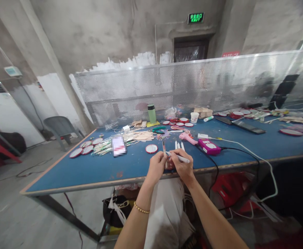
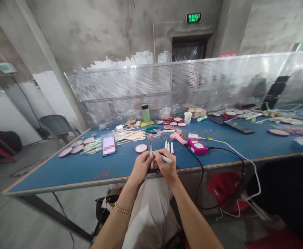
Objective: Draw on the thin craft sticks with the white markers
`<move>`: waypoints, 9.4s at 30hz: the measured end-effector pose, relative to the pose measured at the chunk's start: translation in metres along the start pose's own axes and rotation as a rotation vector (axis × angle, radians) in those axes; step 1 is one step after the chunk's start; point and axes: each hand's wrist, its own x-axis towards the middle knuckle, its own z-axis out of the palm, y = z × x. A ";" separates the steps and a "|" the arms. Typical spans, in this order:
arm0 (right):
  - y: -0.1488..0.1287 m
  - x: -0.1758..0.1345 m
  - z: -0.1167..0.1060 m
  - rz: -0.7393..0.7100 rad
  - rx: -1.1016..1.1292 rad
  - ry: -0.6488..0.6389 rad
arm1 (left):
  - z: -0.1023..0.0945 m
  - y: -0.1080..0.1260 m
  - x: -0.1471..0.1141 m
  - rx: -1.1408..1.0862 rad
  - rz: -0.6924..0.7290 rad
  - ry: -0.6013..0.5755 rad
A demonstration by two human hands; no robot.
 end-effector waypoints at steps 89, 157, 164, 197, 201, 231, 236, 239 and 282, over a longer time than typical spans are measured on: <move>0.004 0.000 0.002 0.005 0.059 -0.031 | -0.001 -0.007 0.001 0.054 0.029 0.028; 0.000 -0.001 0.000 -0.052 -0.006 0.008 | 0.000 0.000 0.000 0.039 0.005 0.019; 0.001 -0.001 0.000 -0.065 -0.013 0.019 | 0.001 0.001 -0.001 -0.043 -0.014 0.027; 0.000 0.000 0.000 -0.044 -0.016 -0.032 | -0.001 0.001 0.000 0.084 0.031 0.006; 0.001 0.000 0.000 -0.045 -0.020 -0.025 | -0.001 -0.001 0.000 0.063 0.018 0.006; -0.002 -0.002 0.000 -0.036 0.018 0.027 | -0.001 -0.005 0.000 0.052 0.025 0.013; -0.002 -0.002 0.000 -0.028 0.013 0.032 | -0.001 -0.008 0.001 0.051 0.024 0.007; -0.002 -0.001 0.000 -0.041 -0.001 0.027 | -0.002 -0.008 0.001 0.088 0.043 0.021; 0.004 -0.003 0.000 -0.064 -0.047 0.020 | -0.002 -0.006 0.001 0.099 0.019 0.020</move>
